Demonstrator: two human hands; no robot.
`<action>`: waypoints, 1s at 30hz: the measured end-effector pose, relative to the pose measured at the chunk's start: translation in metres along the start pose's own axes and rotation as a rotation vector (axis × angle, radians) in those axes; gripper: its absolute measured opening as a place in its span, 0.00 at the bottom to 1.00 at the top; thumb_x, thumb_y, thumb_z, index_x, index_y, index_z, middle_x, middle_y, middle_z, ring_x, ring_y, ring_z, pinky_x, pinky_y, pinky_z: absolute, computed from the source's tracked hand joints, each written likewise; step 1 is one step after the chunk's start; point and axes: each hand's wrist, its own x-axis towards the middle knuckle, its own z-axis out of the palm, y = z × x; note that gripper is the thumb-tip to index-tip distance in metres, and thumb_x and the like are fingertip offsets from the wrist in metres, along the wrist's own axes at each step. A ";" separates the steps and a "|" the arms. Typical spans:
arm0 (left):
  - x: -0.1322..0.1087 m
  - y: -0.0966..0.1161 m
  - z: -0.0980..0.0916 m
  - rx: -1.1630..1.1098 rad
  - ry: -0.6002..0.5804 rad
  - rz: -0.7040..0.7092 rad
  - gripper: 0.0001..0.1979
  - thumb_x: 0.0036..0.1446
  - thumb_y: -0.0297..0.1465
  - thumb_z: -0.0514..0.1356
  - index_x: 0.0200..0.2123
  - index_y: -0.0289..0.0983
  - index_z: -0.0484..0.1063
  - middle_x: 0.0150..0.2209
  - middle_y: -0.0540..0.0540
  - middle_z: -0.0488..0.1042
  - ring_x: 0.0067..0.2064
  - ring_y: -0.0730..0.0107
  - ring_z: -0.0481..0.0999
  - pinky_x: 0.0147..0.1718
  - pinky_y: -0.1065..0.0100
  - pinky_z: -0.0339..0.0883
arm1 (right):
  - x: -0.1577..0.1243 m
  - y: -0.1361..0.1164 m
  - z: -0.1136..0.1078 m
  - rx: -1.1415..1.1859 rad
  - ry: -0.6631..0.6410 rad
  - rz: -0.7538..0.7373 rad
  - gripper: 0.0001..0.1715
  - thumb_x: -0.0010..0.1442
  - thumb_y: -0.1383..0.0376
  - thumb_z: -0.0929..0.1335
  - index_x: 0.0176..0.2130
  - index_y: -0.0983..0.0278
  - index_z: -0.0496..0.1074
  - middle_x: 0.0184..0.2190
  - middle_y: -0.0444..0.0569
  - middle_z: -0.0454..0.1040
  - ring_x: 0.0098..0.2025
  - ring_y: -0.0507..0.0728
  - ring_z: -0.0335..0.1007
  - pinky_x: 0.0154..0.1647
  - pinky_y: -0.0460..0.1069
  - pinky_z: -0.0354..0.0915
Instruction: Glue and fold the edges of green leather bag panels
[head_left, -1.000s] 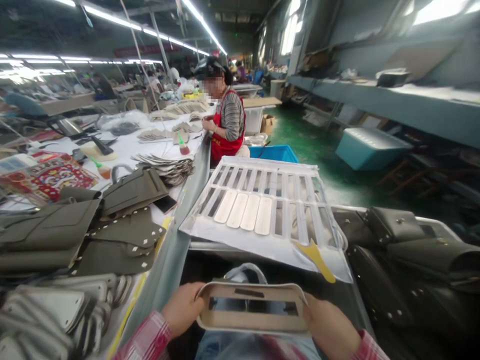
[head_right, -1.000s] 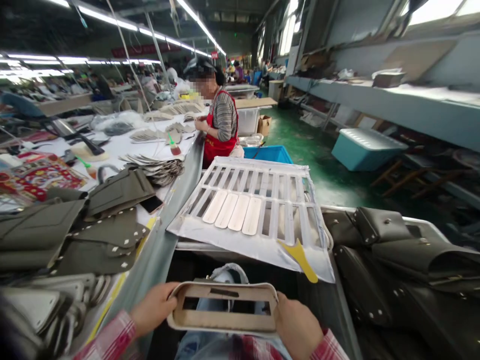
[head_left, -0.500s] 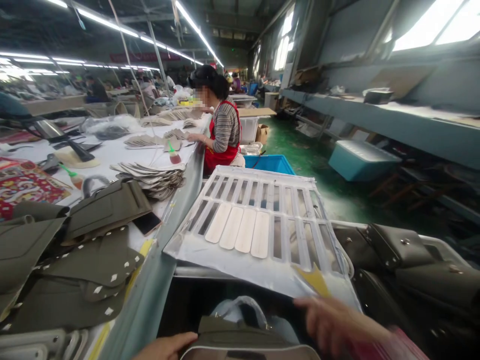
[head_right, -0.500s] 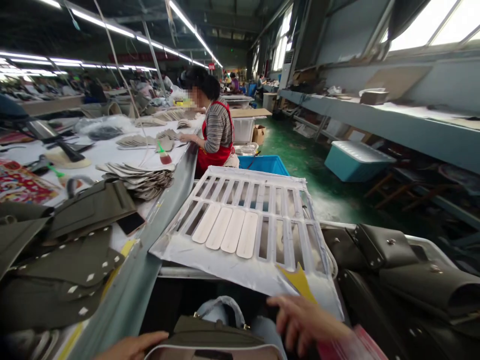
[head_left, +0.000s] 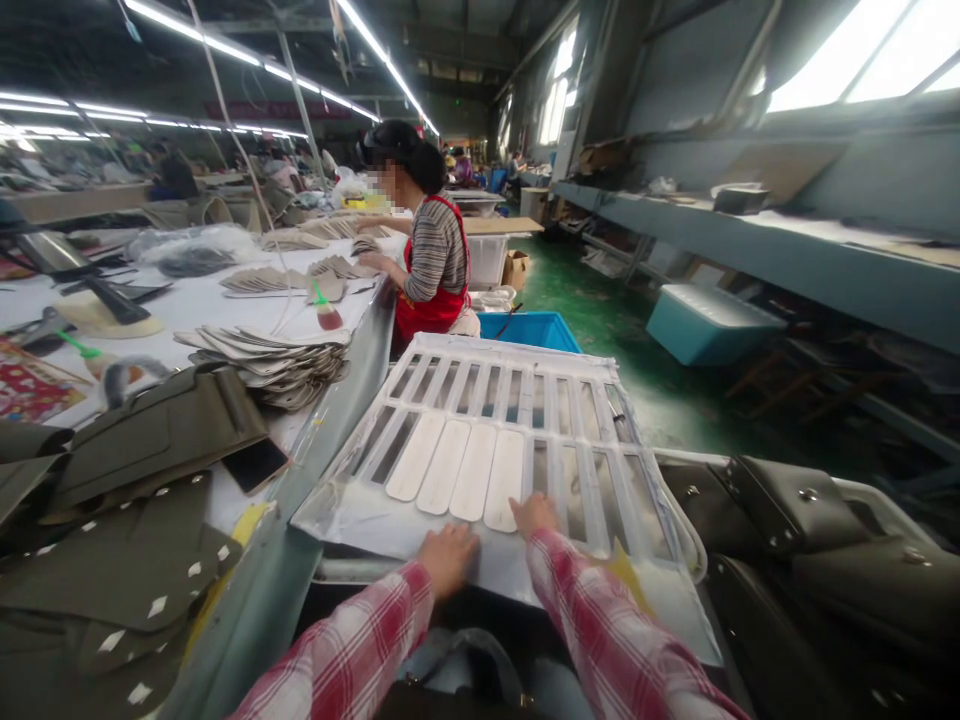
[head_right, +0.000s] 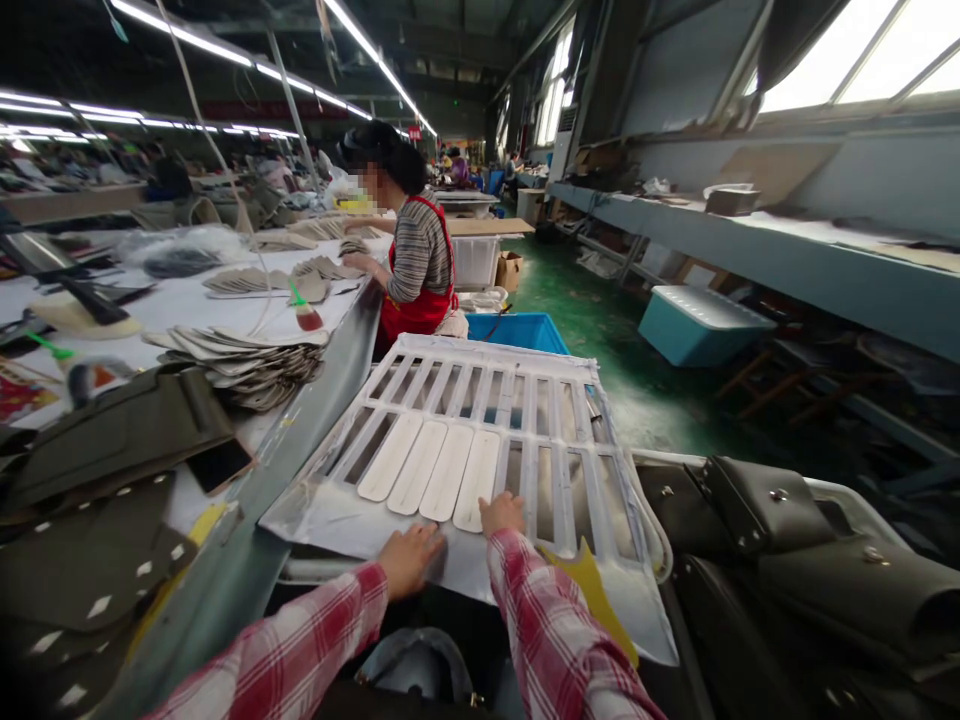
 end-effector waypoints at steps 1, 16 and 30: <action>0.004 0.003 0.001 0.030 0.003 -0.002 0.40 0.45 0.29 0.66 0.61 0.38 0.54 0.63 0.33 0.52 0.61 0.40 0.54 0.51 0.41 0.56 | 0.002 0.000 0.003 0.019 -0.021 0.008 0.24 0.62 0.53 0.65 0.48 0.70 0.66 0.50 0.57 0.66 0.50 0.61 0.65 0.52 0.60 0.61; 0.016 0.012 0.005 0.160 -0.021 -0.034 0.39 0.50 0.43 0.63 0.63 0.44 0.52 0.61 0.34 0.54 0.58 0.41 0.57 0.45 0.46 0.61 | 0.005 0.030 -0.025 1.072 -0.345 -0.226 0.12 0.53 0.58 0.70 0.34 0.64 0.71 0.34 0.50 0.75 0.39 0.56 0.72 0.37 0.48 0.70; 0.004 -0.005 -0.016 -0.526 0.154 -0.131 0.53 0.36 0.45 0.69 0.63 0.37 0.49 0.60 0.35 0.60 0.59 0.45 0.59 0.56 0.48 0.53 | -0.022 -0.006 -0.116 1.274 -0.225 -0.521 0.21 0.46 0.49 0.71 0.34 0.60 0.68 0.37 0.48 0.74 0.48 0.61 0.67 0.46 0.53 0.67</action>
